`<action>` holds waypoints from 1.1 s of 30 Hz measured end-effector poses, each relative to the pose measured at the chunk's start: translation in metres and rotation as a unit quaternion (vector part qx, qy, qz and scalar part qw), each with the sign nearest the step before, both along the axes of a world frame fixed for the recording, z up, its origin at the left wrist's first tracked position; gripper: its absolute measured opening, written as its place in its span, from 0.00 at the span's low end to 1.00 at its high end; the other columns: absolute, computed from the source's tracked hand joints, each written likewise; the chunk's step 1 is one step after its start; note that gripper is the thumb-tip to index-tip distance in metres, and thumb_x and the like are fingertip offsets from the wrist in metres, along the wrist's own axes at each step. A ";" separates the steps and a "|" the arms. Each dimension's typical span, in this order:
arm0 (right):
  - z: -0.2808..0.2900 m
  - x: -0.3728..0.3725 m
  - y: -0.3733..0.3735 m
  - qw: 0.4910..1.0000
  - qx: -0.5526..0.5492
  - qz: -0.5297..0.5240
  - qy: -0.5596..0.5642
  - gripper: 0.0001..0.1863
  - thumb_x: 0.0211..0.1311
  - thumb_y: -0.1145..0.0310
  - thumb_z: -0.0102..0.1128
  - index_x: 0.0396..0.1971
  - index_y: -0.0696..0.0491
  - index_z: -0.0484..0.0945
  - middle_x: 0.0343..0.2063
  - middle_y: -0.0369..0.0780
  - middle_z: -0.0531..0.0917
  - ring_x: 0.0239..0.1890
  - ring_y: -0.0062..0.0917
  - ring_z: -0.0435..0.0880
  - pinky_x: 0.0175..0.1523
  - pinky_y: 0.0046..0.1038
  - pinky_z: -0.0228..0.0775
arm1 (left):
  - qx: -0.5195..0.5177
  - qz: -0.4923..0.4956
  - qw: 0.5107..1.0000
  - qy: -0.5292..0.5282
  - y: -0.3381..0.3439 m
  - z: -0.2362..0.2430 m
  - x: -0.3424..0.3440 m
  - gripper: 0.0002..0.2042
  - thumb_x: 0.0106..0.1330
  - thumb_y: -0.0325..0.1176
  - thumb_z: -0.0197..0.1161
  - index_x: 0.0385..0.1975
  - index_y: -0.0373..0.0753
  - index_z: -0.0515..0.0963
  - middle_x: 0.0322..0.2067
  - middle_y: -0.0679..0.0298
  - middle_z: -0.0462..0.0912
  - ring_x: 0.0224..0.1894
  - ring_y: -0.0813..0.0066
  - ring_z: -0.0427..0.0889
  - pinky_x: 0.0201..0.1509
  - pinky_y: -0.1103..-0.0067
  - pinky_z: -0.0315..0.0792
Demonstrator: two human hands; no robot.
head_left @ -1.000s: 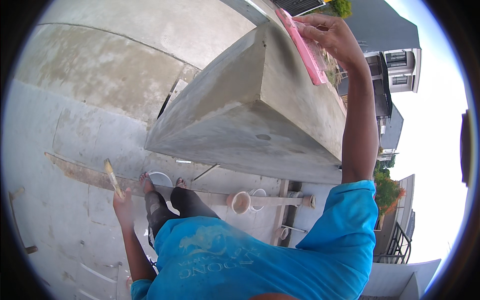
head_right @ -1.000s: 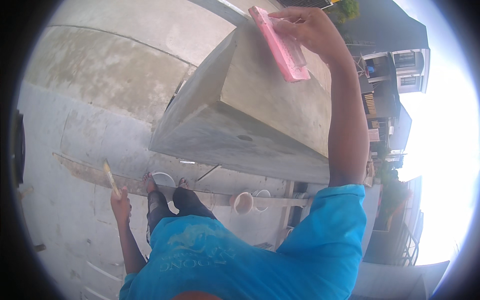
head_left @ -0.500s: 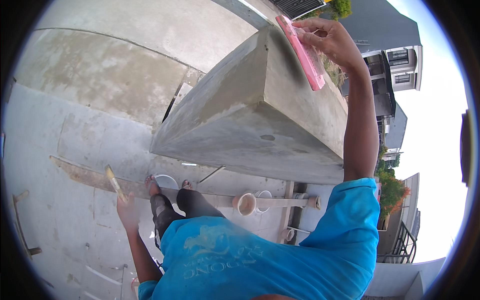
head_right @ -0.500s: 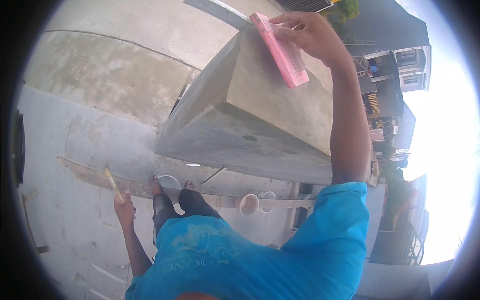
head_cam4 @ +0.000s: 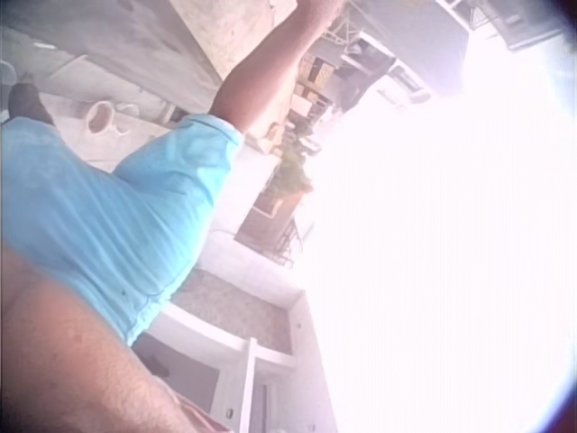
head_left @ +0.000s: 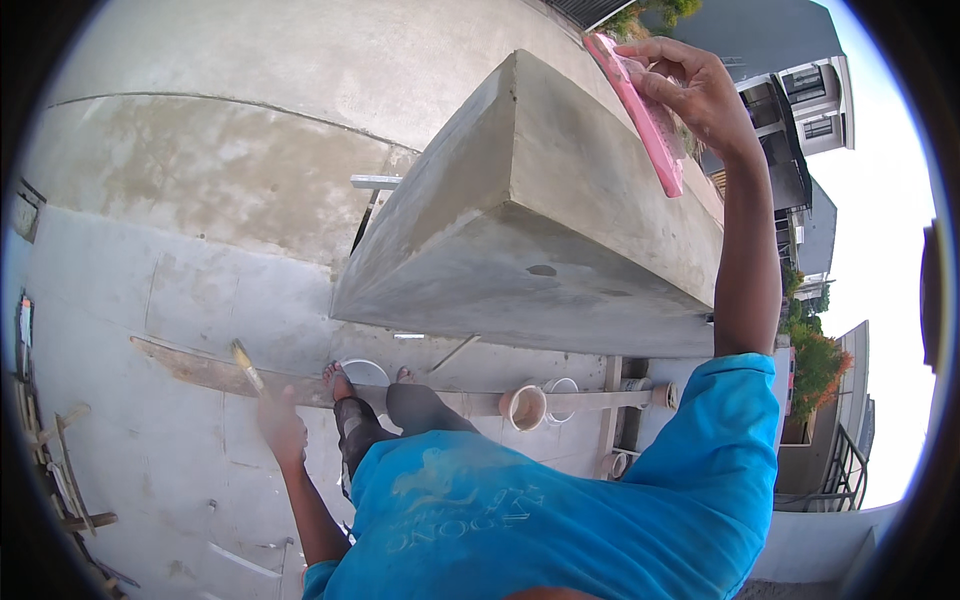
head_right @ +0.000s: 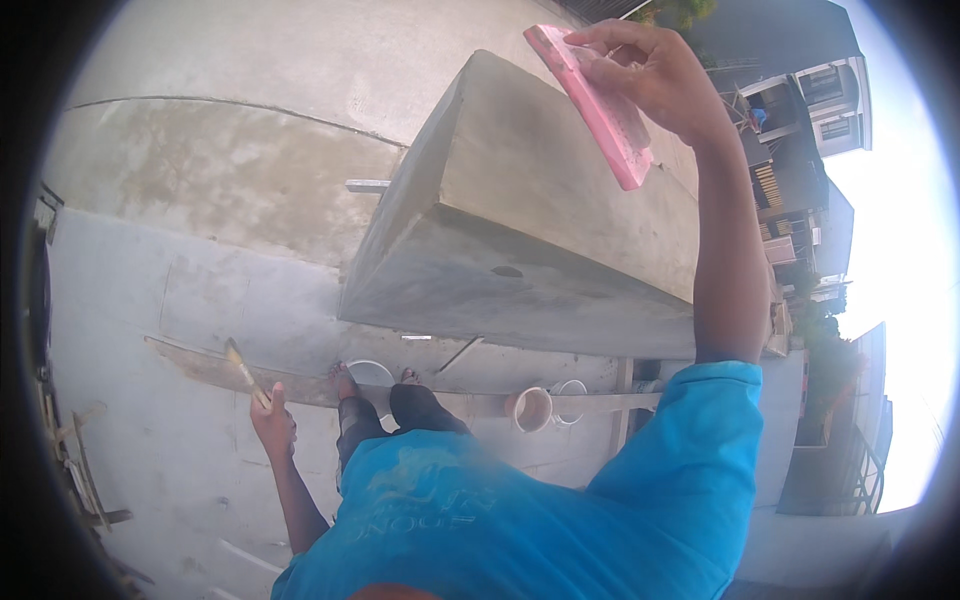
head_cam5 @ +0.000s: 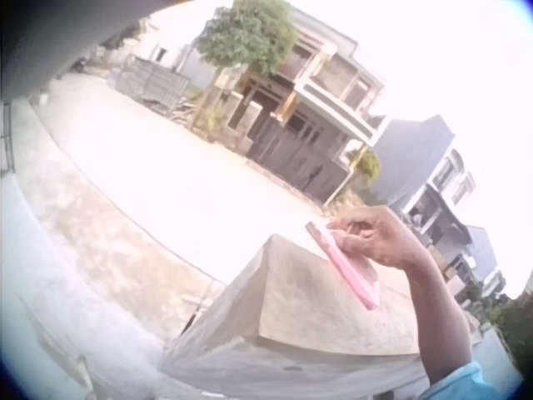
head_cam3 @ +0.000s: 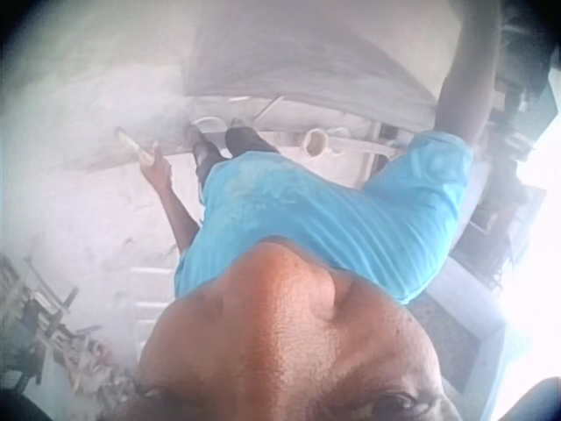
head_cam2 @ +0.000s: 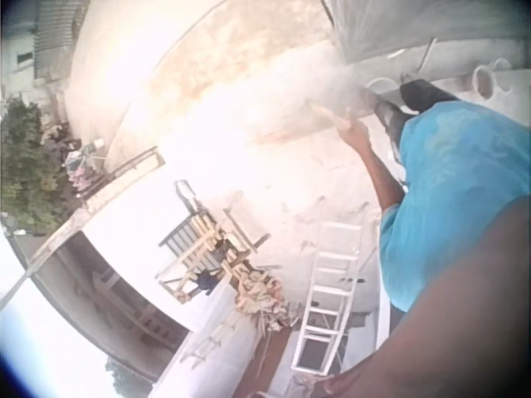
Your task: The person smooths a concrete surface using a pink sponge in one hand and a brush in the other. The person repeatedly rubs the sponge against the concrete while occasionally using the brush to apply or spread material.
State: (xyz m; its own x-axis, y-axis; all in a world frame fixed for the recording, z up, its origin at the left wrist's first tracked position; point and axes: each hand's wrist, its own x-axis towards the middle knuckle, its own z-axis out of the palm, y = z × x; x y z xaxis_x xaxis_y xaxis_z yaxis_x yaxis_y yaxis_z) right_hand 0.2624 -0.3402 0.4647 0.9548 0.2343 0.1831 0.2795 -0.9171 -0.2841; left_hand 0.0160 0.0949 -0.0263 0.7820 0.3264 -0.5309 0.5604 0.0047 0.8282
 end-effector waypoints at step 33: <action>-0.042 -0.003 -0.005 0.988 -0.033 0.148 -0.012 0.13 0.64 0.68 0.65 0.47 0.43 0.90 0.34 0.36 0.84 0.37 0.29 0.80 0.47 0.30 0.73 | -0.062 0.014 0.997 -0.040 0.016 0.040 -0.010 0.04 0.75 0.31 0.55 0.38 0.42 0.68 0.22 0.71 0.70 0.14 0.87 0.64 0.14 0.84 0.58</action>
